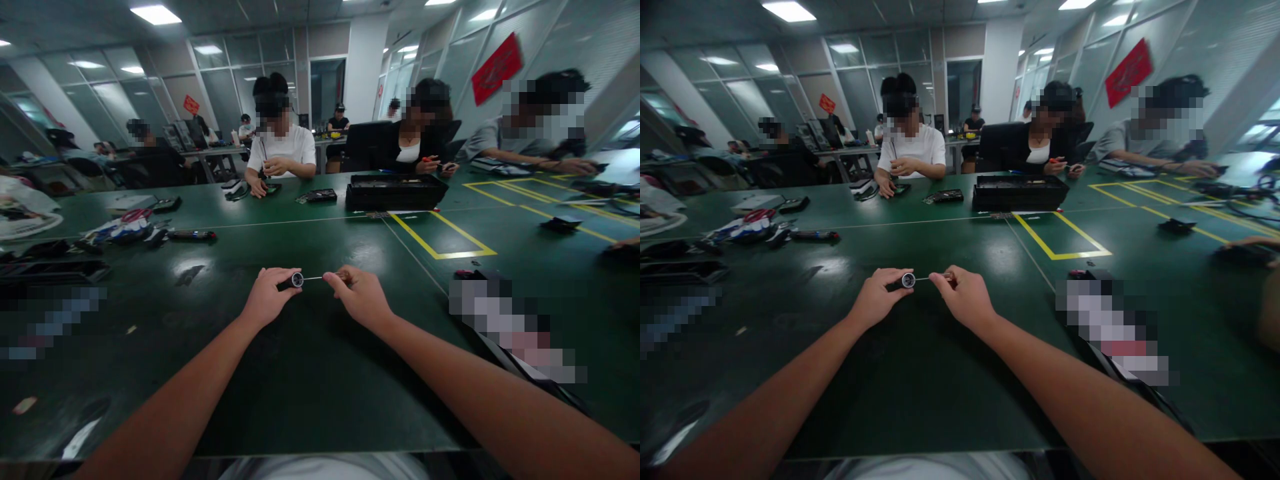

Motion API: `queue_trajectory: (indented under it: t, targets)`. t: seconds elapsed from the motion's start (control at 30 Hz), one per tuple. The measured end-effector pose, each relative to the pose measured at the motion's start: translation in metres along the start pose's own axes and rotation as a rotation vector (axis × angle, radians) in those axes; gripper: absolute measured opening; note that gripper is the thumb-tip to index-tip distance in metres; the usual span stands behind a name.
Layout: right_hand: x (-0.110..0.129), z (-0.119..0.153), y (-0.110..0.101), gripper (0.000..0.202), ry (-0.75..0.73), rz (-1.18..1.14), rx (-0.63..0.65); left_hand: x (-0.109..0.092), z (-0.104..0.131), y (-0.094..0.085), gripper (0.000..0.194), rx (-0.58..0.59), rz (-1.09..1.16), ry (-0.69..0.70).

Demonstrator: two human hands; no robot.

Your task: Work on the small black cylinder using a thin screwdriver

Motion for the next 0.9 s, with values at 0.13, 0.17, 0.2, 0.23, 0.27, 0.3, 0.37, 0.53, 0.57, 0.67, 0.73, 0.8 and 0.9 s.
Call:
queue_trajectory:
  t: [0.13, 0.17, 0.2, 0.23, 0.27, 0.3, 0.37, 0.53, 0.57, 0.67, 0.73, 0.8, 0.9]
  targets:
    - [0.009, 0.002, 0.003, 0.02, -0.118, -0.039, 0.027, 0.001, 0.0, -0.002, 0.036, -0.009, -0.013, 0.001]
    - [0.011, 0.003, 0.004, 0.018, -0.142, -0.06, 0.045, 0.002, 0.0, -0.002, 0.036, -0.011, -0.017, -0.002]
    - [0.012, 0.004, 0.006, 0.018, -0.156, -0.074, 0.064, 0.003, 0.0, -0.002, 0.036, -0.01, -0.019, -0.004]
    - [0.013, 0.004, 0.007, 0.019, -0.157, -0.083, 0.079, 0.003, 0.0, -0.002, 0.036, -0.008, -0.02, -0.006]
    - [0.013, 0.005, 0.008, 0.021, -0.154, -0.087, 0.088, 0.003, 0.0, -0.001, 0.036, -0.004, -0.02, -0.005]
    - [0.012, 0.005, 0.008, 0.022, -0.149, -0.088, 0.088, 0.003, 0.0, -0.001, 0.036, 0.0, -0.02, -0.003]
    - [0.011, 0.004, 0.006, 0.028, -0.14, -0.092, 0.065, 0.001, 0.0, 0.0, 0.036, 0.008, -0.024, 0.001]
    - [0.008, 0.001, -0.002, 0.026, -0.128, -0.069, -0.044, -0.006, 0.002, 0.008, 0.036, 0.065, -0.033, -0.016]
    - [0.007, 0.001, -0.003, 0.022, -0.126, -0.078, -0.047, -0.006, 0.003, 0.008, 0.037, 0.069, -0.032, -0.024]
    - [0.009, 0.001, -0.002, 0.015, -0.147, -0.127, -0.011, -0.003, 0.003, 0.006, 0.037, 0.042, -0.034, -0.049]
    - [0.011, 0.001, 0.001, 0.012, -0.164, -0.149, 0.039, 0.0, 0.003, 0.004, 0.037, 0.025, -0.04, -0.058]
    - [0.011, 0.001, 0.004, 0.017, -0.157, -0.143, 0.089, 0.001, 0.003, 0.003, 0.036, 0.02, -0.043, -0.057]
    - [0.009, 0.002, 0.004, 0.024, -0.115, -0.121, 0.094, 0.001, 0.003, 0.004, 0.036, 0.023, -0.048, -0.053]
Point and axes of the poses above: each hand's wrist, its own z-axis away from the middle knuckle, its own y-axis out of the palm, x = y × z, the point moved 7 cm from there along -z, towards the middle knuckle, and after that the axes turned 7 degrees about z, right-handed, at the moved point
